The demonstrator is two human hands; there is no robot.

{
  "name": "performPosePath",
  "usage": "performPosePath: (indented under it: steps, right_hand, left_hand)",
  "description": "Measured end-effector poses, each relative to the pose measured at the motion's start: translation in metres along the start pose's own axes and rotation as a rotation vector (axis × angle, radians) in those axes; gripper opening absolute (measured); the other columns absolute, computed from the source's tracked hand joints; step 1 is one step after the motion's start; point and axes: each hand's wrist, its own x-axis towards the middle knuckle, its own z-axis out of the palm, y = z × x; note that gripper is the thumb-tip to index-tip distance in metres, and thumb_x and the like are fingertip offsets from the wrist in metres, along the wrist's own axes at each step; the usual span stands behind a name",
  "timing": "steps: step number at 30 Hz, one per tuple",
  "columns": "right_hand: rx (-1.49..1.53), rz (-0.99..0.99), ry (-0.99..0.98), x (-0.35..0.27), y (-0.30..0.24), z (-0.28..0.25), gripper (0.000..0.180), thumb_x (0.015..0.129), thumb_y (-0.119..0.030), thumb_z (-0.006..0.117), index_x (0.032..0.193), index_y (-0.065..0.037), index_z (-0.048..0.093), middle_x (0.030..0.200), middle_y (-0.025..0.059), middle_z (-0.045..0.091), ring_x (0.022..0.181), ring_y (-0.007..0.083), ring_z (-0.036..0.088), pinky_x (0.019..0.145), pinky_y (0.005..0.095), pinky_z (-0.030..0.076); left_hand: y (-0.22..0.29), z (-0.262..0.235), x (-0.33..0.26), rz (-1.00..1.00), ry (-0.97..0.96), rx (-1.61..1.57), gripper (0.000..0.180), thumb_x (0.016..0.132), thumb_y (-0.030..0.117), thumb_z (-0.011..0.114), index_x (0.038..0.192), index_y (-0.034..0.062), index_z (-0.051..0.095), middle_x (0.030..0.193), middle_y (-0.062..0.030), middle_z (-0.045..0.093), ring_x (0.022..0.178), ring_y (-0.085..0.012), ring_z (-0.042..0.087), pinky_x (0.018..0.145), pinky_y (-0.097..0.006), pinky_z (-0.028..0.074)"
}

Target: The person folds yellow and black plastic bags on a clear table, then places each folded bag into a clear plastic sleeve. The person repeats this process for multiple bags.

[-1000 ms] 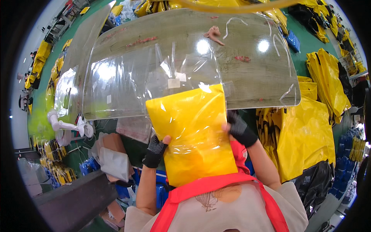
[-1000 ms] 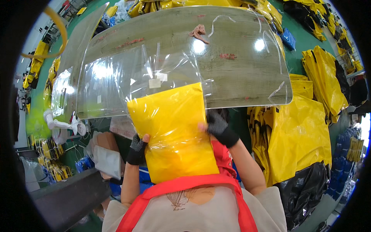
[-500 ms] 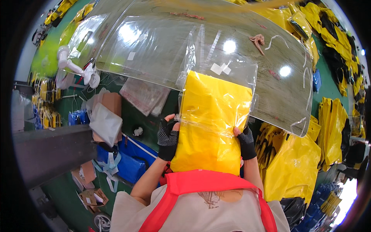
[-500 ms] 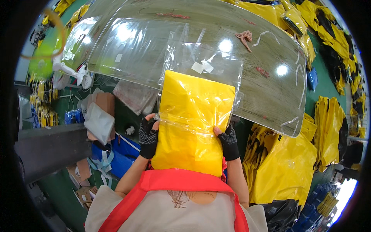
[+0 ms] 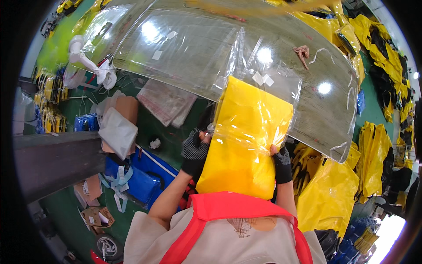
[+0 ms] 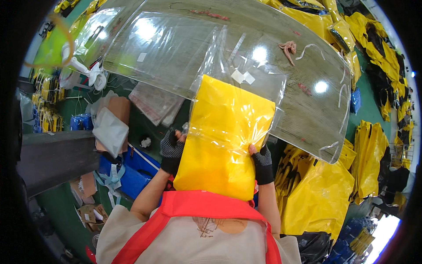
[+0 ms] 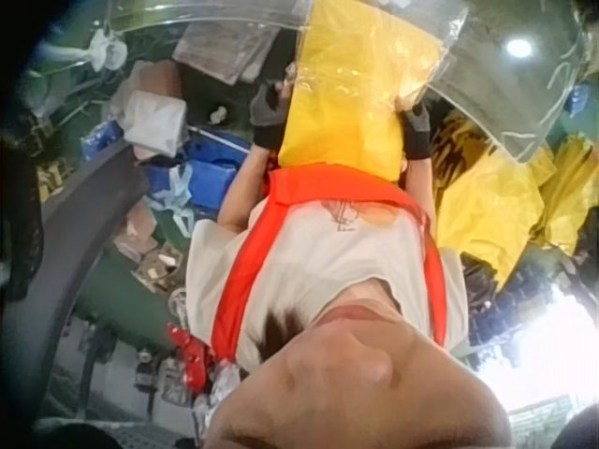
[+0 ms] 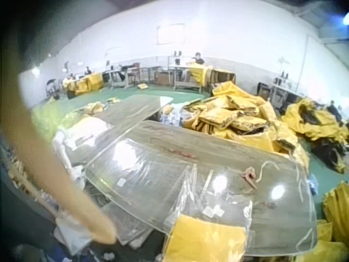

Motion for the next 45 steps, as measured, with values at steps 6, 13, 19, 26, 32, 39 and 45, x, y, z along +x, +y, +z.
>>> performPosePath:
  steps: [6,13,19,26,32,39,45]
  right_hand:
    - [-0.013,-0.001,0.007,-0.006,-0.013,0.014,0.044,0.087,-0.016,0.065,0.126,-0.003,0.049,0.114,0.0056,0.060,0.099,0.0139,0.057,0.086,0.0274,0.045]
    - [-0.202,-0.194,-0.168,0.000,-0.017,0.010,0.048,0.084,-0.011,0.067,0.126,-0.002,0.047,0.116,0.0055,0.057,0.105,0.0144,0.053,0.091,0.0270,0.042]
    - [0.171,-0.077,-0.086,0.027,-0.095,0.031,0.048,0.083,-0.021,0.069,0.123,0.001,0.052,0.111,0.0078,0.062,0.104,0.0162,0.057,0.092,0.0305,0.044]
    - [-0.111,0.028,-0.279,-0.005,-0.074,0.036,0.051,0.078,-0.023,0.075,0.119,0.002,0.055,0.105,0.0080,0.064,0.097,0.0164,0.060,0.087,0.0291,0.047]
    - [-0.190,-0.123,-0.141,-0.004,-0.054,0.022,0.044,0.082,-0.026,0.072,0.115,0.000,0.058,0.103,0.0051,0.064,0.091,0.0116,0.059,0.082,0.0264,0.048]
    - [-0.057,-0.130,-0.160,-0.073,-0.031,0.015,0.060,0.079,-0.023,0.075,0.128,-0.002,0.049,0.124,0.0094,0.056,0.117,0.0186,0.049,0.099,0.0322,0.039]
    - [-0.296,-0.184,-0.240,-0.047,0.032,-0.029,0.047,0.078,-0.018,0.073,0.119,-0.003,0.055,0.115,0.0116,0.061,0.106,0.0248,0.058,0.092,0.0347,0.045]
  left_hand:
    - [-0.024,-0.057,-0.038,0.099,-0.318,0.153,0.015,0.086,0.016,0.062,0.087,0.0014,0.061,0.078,-0.0140,0.063,0.068,-0.0247,0.062,0.065,-0.032,0.050]
    - [0.002,-0.059,0.059,-0.075,-0.353,-0.194,0.050,0.087,0.029,0.066,0.124,0.0015,0.048,0.103,-0.0092,0.064,0.097,-0.0179,0.059,0.086,-0.030,0.046]
    - [0.048,-0.028,0.048,-0.230,-0.799,-0.474,0.070,0.078,0.035,0.075,0.132,0.0041,0.043,0.121,-0.0096,0.057,0.114,-0.0223,0.052,0.097,-0.033,0.042]
    - [0.077,-0.031,0.076,-0.374,-0.631,-0.687,0.059,0.080,0.036,0.072,0.126,0.0051,0.050,0.119,-0.0085,0.059,0.105,-0.0203,0.058,0.091,-0.033,0.047]
    - [0.022,-0.041,0.042,-0.365,-0.863,-0.479,0.065,0.077,0.029,0.075,0.129,0.0031,0.047,0.122,-0.0081,0.057,0.112,-0.0198,0.053,0.097,-0.034,0.041]
    - [0.020,-0.057,0.020,-0.208,-0.893,-0.526,0.068,0.078,0.032,0.074,0.131,0.0010,0.044,0.121,-0.0078,0.056,0.117,-0.0185,0.048,0.102,-0.034,0.036]
    - [0.071,-0.020,0.131,0.221,-0.613,-0.522,0.078,0.077,0.047,0.069,0.133,0.0011,0.041,0.129,-0.0171,0.046,0.122,-0.0297,0.041,0.104,-0.040,0.030]
